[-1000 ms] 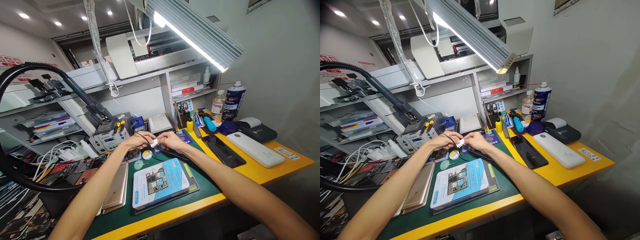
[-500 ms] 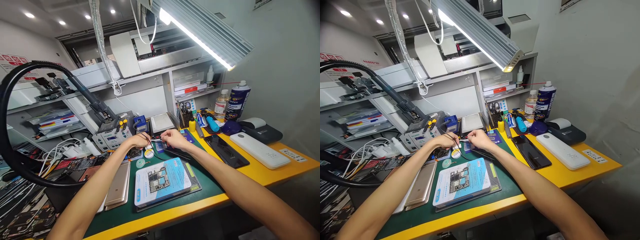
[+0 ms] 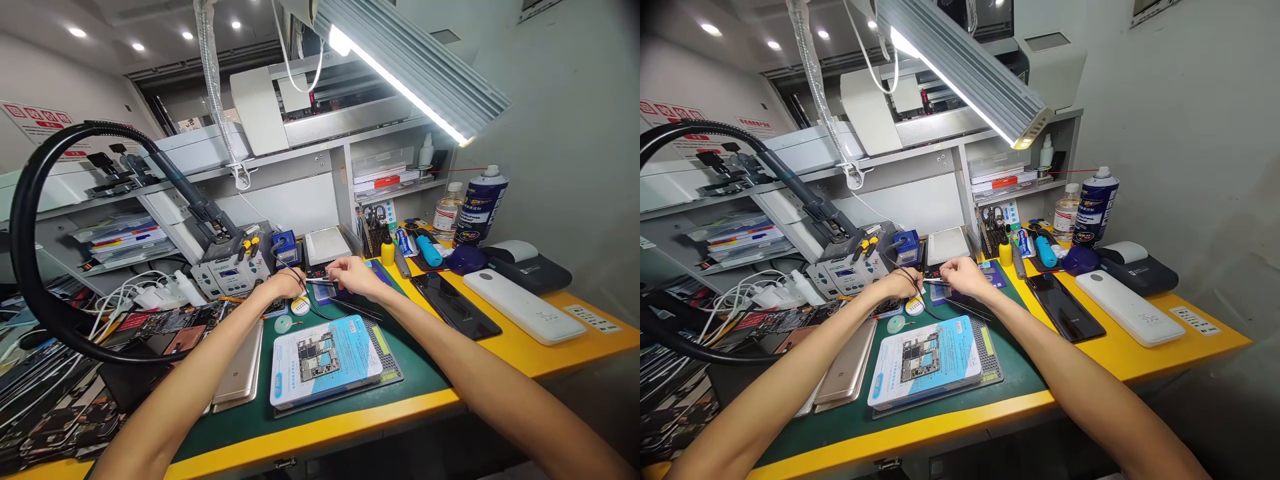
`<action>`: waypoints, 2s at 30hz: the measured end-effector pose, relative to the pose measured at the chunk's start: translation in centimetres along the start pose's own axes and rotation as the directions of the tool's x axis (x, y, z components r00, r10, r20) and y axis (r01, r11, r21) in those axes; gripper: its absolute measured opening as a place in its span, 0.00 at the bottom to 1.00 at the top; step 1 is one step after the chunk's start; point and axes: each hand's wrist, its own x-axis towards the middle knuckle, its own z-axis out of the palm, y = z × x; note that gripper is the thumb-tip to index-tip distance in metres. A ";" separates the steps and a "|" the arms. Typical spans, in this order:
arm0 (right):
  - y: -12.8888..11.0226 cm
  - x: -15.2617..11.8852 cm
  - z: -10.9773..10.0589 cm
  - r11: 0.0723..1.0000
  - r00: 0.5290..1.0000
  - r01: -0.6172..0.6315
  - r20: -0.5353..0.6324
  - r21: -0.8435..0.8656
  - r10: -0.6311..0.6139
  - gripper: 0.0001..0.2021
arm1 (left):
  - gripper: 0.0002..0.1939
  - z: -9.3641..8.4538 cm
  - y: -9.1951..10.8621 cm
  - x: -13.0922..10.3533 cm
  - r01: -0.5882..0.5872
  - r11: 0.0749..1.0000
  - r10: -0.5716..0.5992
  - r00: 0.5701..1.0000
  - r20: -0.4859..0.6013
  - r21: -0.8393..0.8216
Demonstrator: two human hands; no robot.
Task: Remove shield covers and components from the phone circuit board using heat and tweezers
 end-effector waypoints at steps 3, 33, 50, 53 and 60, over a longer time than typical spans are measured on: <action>-0.4 -0.3 -0.4 1.000 1.000 0.000 -0.023 0.012 0.000 0.17 | 0.22 -0.6 0.0 -0.7 0.020 1.000 -0.020 0.999 -0.025 0.014; 1.1 -1.9 -4.6 0.830 0.904 -0.033 0.337 -0.557 0.262 0.11 | 0.23 4.8 -4.5 -15.1 -0.341 0.904 0.000 0.605 -0.797 -0.259; -0.2 -1.9 -3.9 0.938 0.978 0.151 0.090 0.311 -0.187 0.27 | 0.05 6.3 -0.9 -18.0 -0.453 0.891 0.326 0.570 -0.754 0.042; -0.9 -2.9 -3.2 0.928 0.966 0.198 0.096 0.315 -0.238 0.26 | 0.02 5.9 -0.6 -18.3 -0.540 0.833 0.479 0.593 -0.647 0.121; -1.5 -5.1 -1.8 0.958 0.916 0.264 0.283 0.109 -0.284 0.24 | 0.35 6.9 -0.9 -18.7 -0.513 0.780 0.625 0.671 -0.399 0.359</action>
